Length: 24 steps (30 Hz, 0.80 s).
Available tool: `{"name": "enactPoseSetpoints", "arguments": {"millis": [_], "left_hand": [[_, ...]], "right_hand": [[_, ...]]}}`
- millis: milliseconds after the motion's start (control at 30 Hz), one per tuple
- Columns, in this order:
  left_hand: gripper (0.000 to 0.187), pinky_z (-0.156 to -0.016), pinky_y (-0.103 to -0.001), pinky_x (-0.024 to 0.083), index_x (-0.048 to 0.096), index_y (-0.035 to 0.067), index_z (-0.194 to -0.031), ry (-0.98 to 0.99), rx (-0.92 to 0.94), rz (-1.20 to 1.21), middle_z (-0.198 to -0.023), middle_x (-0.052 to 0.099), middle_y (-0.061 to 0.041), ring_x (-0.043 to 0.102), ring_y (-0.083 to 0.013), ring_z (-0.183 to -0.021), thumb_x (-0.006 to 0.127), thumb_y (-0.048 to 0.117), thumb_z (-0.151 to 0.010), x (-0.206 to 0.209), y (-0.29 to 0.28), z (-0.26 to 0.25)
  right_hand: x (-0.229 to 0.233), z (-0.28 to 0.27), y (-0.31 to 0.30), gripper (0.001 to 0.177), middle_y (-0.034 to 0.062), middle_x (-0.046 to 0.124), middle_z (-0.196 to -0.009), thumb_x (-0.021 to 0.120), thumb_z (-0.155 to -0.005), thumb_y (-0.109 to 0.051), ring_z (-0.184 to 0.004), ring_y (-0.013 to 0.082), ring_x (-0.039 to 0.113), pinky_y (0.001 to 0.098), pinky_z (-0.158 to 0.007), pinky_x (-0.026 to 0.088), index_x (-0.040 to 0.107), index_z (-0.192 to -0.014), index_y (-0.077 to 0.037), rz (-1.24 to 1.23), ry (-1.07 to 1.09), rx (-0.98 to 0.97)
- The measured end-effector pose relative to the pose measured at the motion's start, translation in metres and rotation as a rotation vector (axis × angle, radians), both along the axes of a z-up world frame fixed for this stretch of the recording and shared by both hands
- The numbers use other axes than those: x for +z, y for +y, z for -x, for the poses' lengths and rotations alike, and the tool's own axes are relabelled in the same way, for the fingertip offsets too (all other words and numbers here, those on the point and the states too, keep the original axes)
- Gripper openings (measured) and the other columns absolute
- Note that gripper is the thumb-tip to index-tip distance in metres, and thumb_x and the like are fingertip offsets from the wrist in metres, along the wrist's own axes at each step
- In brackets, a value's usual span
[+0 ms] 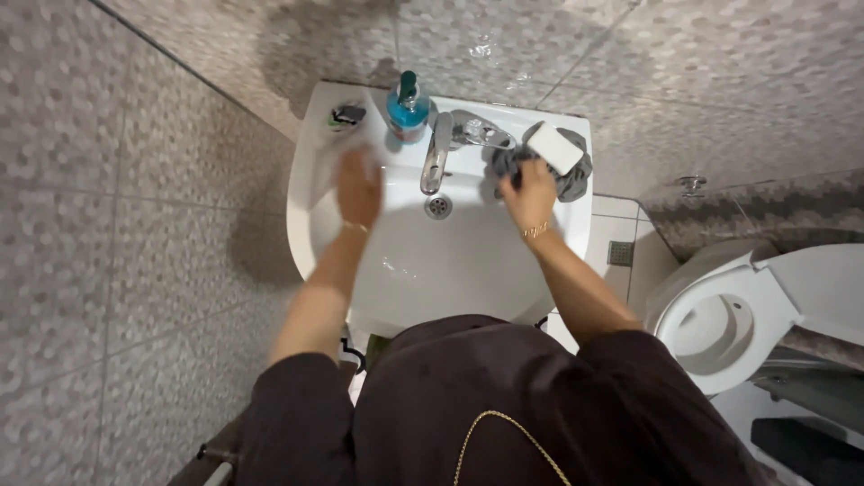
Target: The recorder is washing their hands at a bathroom sink using soap and a small towel/cloth.
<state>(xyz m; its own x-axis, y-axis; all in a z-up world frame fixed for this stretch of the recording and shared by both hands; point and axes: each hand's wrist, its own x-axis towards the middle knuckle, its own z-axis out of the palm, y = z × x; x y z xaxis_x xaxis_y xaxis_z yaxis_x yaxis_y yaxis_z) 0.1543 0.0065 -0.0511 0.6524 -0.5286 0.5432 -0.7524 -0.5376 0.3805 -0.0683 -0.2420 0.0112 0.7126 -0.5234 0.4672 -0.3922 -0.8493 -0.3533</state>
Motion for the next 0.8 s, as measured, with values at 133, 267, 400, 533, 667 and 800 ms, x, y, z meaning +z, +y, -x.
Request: {"name": "enactPoseSetpoints", "arguments": {"millis": [133,267,400,533,667,800], "left_hand": [[0.023,-0.077,-0.035,0.055,0.065,0.016,-0.121,1.213,-0.058,0.003,-0.092,0.073,-0.004,0.069,-0.0195,-0.082,0.062,0.031,-0.103,-0.003,-0.033,0.094],[0.048,-0.065,-0.032,0.053,0.048,0.018,-0.140,2.000,-0.158,0.653,-0.110,0.064,0.003,0.065,-0.0144,-0.088,0.069,0.035,-0.100,-0.039,-0.049,0.121],[0.059,-0.051,-0.029,0.053,0.043,0.015,-0.136,1.770,-0.123,0.640,-0.104,0.068,-0.010,0.072,-0.0233,-0.074,0.073,0.036,-0.089,-0.026,-0.056,0.099],[0.060,-0.051,-0.031,0.053,0.037,0.013,-0.133,1.687,-0.088,0.414,-0.104,0.067,-0.014,0.067,-0.0218,-0.070,0.073,0.038,-0.092,0.022,-0.050,0.078],[0.051,-0.057,-0.036,0.060,0.057,0.010,-0.126,1.457,-0.157,0.143,-0.100,0.071,-0.012,0.071,-0.0226,-0.074,0.071,0.043,-0.091,0.048,-0.048,0.066],[0.038,-0.080,-0.044,0.056,0.075,0.009,-0.110,0.930,-0.263,-0.098,-0.097,0.077,-0.016,0.072,-0.0329,-0.091,0.073,0.039,-0.086,0.021,-0.053,0.055]], "right_hand": [[-0.014,0.008,0.043,0.021,0.0129,0.061,-0.085,0.076,-0.086,-0.017,-0.070,0.0278,0.063,0.0401,-0.063,0.052,0.063,-0.092,-0.001,-0.571,-0.096,0.009],[0.005,-0.007,0.051,0.019,0.0104,0.069,-0.083,0.077,-0.092,-0.025,-0.070,0.0266,0.068,0.0407,-0.064,0.054,0.071,-0.099,-0.008,-0.625,0.128,0.293],[0.048,-0.042,0.011,0.056,0.0103,0.073,-0.088,0.067,-0.087,-0.026,-0.070,0.0286,0.070,0.0410,-0.055,0.054,0.053,-0.140,-0.012,0.159,0.321,0.220],[0.033,-0.070,-0.025,0.067,0.0080,0.072,-0.080,0.063,-0.093,-0.023,-0.065,0.0247,0.070,0.0383,-0.050,0.054,0.041,-0.155,-0.012,0.335,0.497,0.215],[0.030,-0.077,-0.034,0.067,0.0076,0.073,-0.079,0.058,-0.094,-0.017,-0.065,0.0232,0.071,0.0375,-0.050,0.054,0.039,-0.158,-0.012,0.410,0.663,0.263],[0.026,-0.081,-0.037,0.068,0.0085,0.073,-0.081,0.056,-0.093,-0.016,-0.068,0.0236,0.071,0.0378,-0.053,0.055,0.038,-0.158,-0.010,0.437,0.657,0.296]]}}
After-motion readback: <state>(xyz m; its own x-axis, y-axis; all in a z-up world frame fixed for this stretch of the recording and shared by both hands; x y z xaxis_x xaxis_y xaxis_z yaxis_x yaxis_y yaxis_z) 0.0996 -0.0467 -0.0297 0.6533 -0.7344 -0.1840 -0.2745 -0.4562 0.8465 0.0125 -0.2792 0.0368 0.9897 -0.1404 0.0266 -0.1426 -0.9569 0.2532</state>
